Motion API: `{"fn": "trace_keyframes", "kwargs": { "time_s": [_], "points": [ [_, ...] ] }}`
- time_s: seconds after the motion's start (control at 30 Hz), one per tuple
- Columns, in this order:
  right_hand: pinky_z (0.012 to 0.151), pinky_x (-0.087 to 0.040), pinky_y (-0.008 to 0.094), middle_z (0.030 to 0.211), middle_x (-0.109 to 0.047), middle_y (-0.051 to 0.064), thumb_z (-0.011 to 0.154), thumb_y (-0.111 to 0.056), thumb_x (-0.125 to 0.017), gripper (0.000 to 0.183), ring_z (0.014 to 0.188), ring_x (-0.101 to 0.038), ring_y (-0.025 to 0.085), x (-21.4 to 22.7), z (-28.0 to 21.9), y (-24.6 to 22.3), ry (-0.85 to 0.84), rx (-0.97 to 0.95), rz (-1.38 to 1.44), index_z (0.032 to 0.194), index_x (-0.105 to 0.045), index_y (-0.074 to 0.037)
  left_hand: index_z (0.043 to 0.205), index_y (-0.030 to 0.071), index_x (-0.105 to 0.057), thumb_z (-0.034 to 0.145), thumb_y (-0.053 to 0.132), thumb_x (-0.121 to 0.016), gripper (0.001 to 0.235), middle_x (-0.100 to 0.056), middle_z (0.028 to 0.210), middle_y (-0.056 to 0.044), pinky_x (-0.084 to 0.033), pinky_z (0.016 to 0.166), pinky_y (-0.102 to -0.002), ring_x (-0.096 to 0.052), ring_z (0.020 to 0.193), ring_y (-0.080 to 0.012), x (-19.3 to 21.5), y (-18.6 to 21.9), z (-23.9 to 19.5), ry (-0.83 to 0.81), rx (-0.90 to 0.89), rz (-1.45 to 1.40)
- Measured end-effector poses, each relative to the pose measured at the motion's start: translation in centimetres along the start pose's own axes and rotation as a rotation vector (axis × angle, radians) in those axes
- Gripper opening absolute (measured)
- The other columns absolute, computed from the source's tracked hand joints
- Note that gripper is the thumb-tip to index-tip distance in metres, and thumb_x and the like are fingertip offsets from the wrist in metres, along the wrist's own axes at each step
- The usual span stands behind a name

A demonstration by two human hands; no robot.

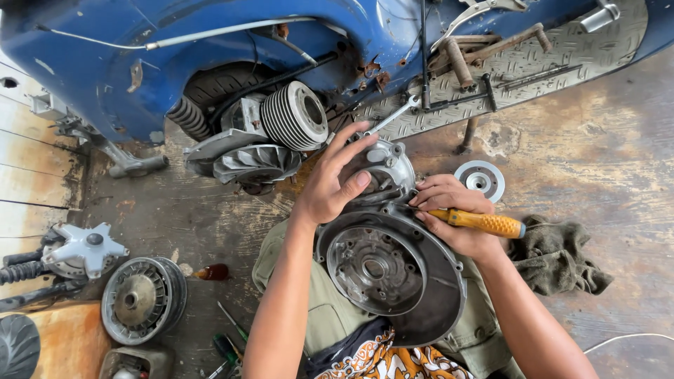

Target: Cleaning a crankcase mating surface and fitting it onto a motorcycle engine.

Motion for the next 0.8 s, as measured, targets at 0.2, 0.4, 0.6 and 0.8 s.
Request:
{"fn": "trace_keyframes", "kwargs": {
  "time_s": [0.2, 0.4, 0.6, 0.8],
  "points": [
    [0.085, -0.06, 0.047, 0.082, -0.075, 0.018, 0.083, -0.005, -0.084, 0.014, 0.09, -0.073, 0.038, 0.1, -0.1, 0.1, 0.017, 0.013, 0.003, 0.08, -0.073, 0.003, 0.147, 0.009, -0.055, 0.098, 0.053, -0.058, 0.067, -0.039, 0.159, -0.016, -0.027, 0.123, -0.056, -0.035, 0.15, -0.0402, -0.1, 0.3, 0.1, 0.001, 0.004, -0.009],
    [0.084, -0.06, 0.047, 0.081, -0.075, 0.019, 0.084, -0.003, -0.083, 0.013, 0.086, -0.074, 0.039, 0.2, 0.2, -0.2, 0.024, 0.043, -0.021, 0.08, -0.072, 0.004, 0.148, 0.009, -0.054, 0.098, 0.051, -0.058, 0.066, -0.038, 0.159, -0.016, -0.026, 0.124, -0.056, -0.033, 0.151, -0.0404, -0.1, 0.1, 0.0, -0.003, 0.002, -0.014],
    [0.084, -0.06, 0.047, 0.082, -0.076, 0.017, 0.083, -0.004, -0.083, 0.011, 0.088, -0.074, 0.036, 0.0, 0.2, -0.5, 0.017, 0.048, -0.05, 0.081, -0.074, 0.001, 0.148, 0.009, -0.054, 0.098, 0.049, -0.058, 0.064, -0.038, 0.159, -0.016, -0.026, 0.123, -0.057, -0.033, 0.151, -0.0407, -0.1, 0.2, 0.0, -0.004, 0.006, -0.018],
    [0.084, -0.06, 0.048, 0.081, -0.075, 0.017, 0.083, -0.001, -0.083, 0.01, 0.087, -0.074, 0.036, -0.2, 0.5, -1.0, 0.022, 0.067, -0.05, 0.08, -0.073, 0.002, 0.147, 0.008, -0.055, 0.098, 0.048, -0.058, 0.064, -0.039, 0.159, -0.016, -0.027, 0.124, -0.054, -0.035, 0.151, -0.0381, -0.1, 0.0, -0.1, 0.001, -0.001, -0.026]
  ]
}}
Point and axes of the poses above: each hand's wrist, its own z-axis towards the middle knuckle, its own x-axis out of the back of the hand, y = z × x, the point moved 1 cm from there along z, towards the middle knuckle
